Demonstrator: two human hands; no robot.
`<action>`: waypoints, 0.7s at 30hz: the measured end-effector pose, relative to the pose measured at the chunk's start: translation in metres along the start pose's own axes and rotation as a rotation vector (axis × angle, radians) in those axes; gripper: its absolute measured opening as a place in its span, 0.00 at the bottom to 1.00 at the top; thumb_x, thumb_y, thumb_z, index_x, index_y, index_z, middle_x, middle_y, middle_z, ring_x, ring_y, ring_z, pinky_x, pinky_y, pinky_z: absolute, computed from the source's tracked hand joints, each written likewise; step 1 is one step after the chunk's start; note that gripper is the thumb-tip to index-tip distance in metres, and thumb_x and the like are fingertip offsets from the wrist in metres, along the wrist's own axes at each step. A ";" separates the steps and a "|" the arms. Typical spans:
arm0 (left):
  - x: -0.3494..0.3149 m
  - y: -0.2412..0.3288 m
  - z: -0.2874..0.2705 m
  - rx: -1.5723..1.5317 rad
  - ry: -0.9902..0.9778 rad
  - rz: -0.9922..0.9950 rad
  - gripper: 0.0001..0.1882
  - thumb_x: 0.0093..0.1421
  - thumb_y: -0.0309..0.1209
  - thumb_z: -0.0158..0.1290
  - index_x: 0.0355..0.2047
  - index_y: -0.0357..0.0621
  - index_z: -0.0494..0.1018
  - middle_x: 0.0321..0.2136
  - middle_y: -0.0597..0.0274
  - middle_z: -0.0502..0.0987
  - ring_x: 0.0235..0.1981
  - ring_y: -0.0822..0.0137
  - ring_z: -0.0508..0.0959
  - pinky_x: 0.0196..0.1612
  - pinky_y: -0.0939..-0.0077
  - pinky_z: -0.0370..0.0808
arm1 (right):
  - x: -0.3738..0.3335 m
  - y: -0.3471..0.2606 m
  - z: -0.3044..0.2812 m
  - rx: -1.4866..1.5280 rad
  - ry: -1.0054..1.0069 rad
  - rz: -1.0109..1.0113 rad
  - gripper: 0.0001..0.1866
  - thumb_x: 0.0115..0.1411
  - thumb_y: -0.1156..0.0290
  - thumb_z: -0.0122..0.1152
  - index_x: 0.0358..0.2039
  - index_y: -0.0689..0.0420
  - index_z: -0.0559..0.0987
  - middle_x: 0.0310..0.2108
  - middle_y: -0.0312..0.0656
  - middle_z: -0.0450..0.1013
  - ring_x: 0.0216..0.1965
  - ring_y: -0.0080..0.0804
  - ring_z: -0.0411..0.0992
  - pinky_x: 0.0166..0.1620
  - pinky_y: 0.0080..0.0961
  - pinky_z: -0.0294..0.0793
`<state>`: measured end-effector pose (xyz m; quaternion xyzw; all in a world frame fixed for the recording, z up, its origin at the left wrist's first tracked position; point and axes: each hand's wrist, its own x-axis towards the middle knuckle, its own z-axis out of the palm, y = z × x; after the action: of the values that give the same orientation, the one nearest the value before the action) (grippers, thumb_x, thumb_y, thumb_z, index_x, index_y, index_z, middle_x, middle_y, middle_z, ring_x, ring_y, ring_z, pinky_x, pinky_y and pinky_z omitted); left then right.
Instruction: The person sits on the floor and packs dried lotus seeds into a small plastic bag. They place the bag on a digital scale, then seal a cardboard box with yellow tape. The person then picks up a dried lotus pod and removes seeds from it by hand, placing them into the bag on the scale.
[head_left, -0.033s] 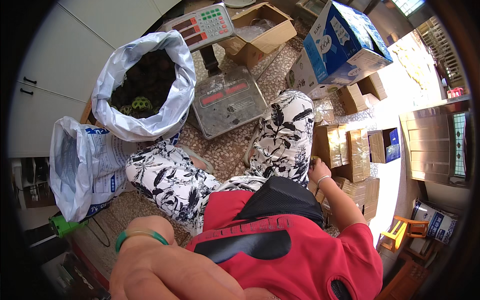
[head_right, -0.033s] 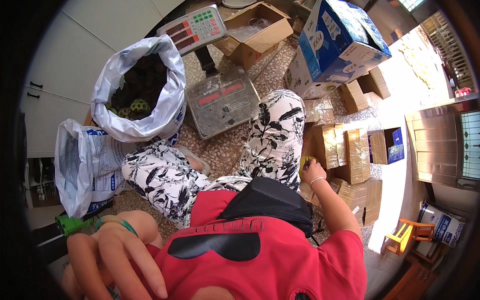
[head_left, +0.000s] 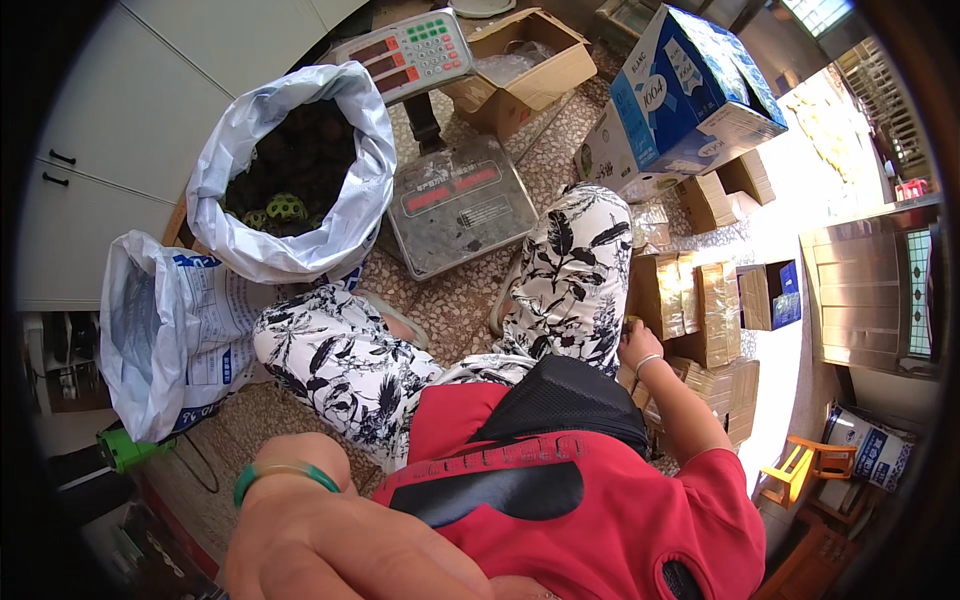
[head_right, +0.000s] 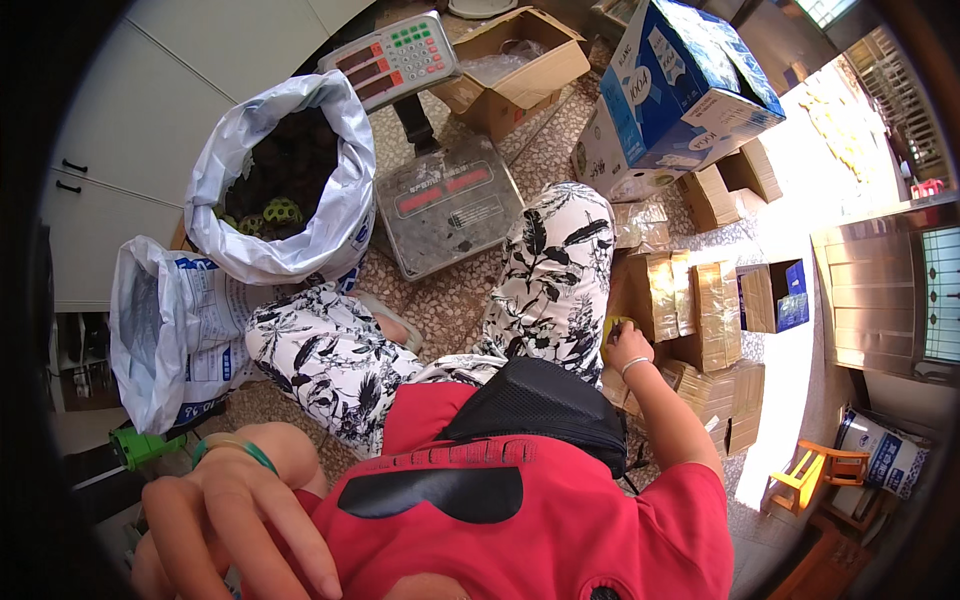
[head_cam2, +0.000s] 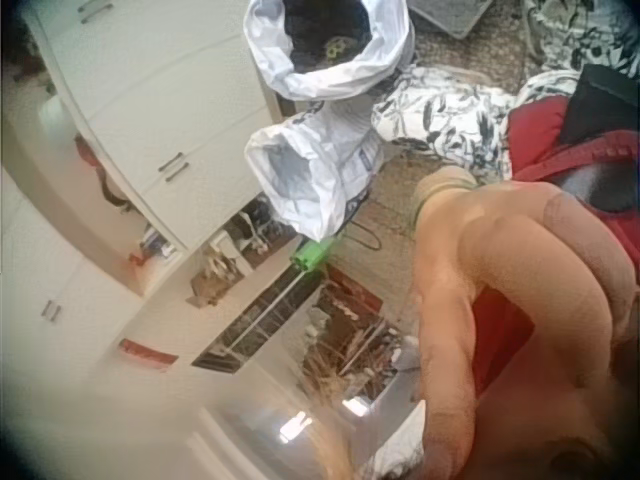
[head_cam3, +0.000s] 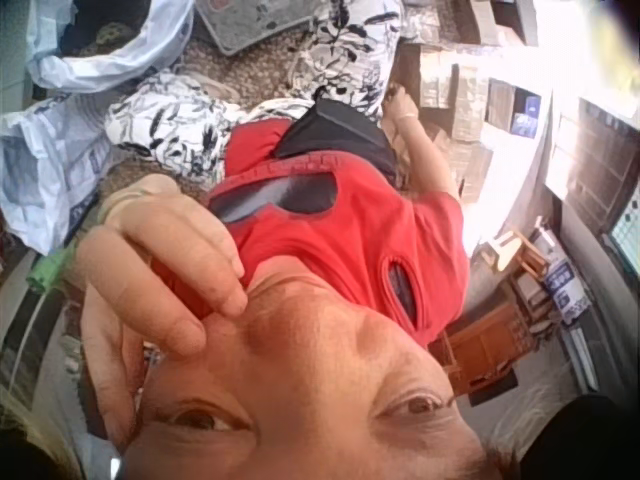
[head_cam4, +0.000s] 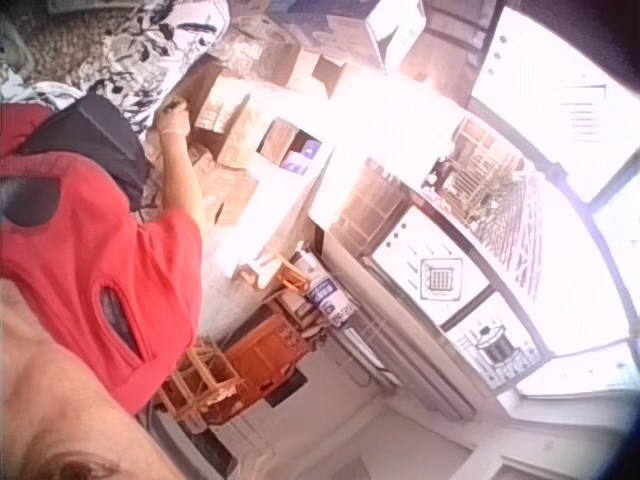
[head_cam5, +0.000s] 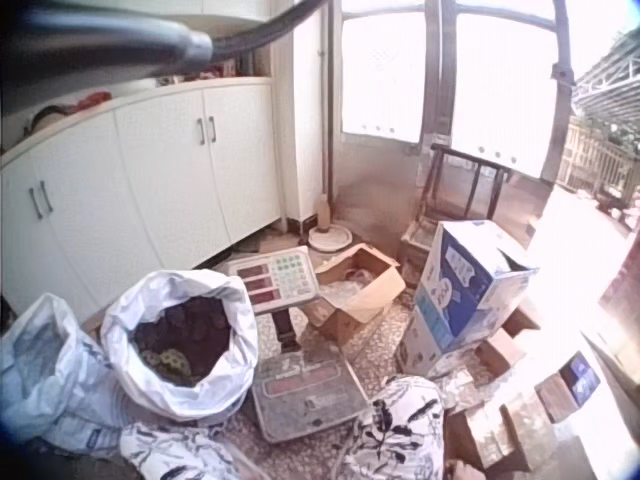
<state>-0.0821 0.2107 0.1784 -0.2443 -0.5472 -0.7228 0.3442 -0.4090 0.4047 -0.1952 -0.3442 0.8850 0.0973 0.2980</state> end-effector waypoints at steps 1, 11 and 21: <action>-0.004 0.004 -0.001 0.007 0.013 -0.008 0.12 0.49 0.46 0.58 0.36 0.73 0.76 0.38 0.61 0.68 0.35 0.58 0.71 0.36 0.72 0.69 | 0.000 0.000 0.000 -0.012 -0.009 -0.004 0.26 0.47 0.59 0.59 0.43 0.57 0.65 0.42 0.54 0.68 0.43 0.47 0.70 0.44 0.36 0.70; 0.007 -0.022 0.047 0.224 0.650 0.464 0.11 0.53 0.44 0.54 0.38 0.73 0.76 0.37 0.64 0.68 0.36 0.60 0.71 0.37 0.69 0.69 | 0.007 -0.002 0.001 -0.037 -0.028 -0.125 0.22 0.52 0.59 0.50 0.42 0.62 0.65 0.41 0.58 0.69 0.44 0.51 0.68 0.46 0.39 0.68; -0.052 0.018 -0.081 0.590 0.597 -0.122 0.04 0.51 0.25 0.57 0.24 0.40 0.72 0.26 0.60 0.71 0.28 0.69 0.73 0.33 0.80 0.70 | -0.013 -0.025 -0.082 0.325 0.530 -0.199 0.06 0.52 0.70 0.53 0.29 0.58 0.75 0.28 0.47 0.72 0.31 0.44 0.70 0.36 0.35 0.69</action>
<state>-0.0335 0.1423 0.1289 0.1178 -0.6204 -0.5932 0.4994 -0.4225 0.3617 -0.1207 -0.3902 0.8978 -0.1680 0.1162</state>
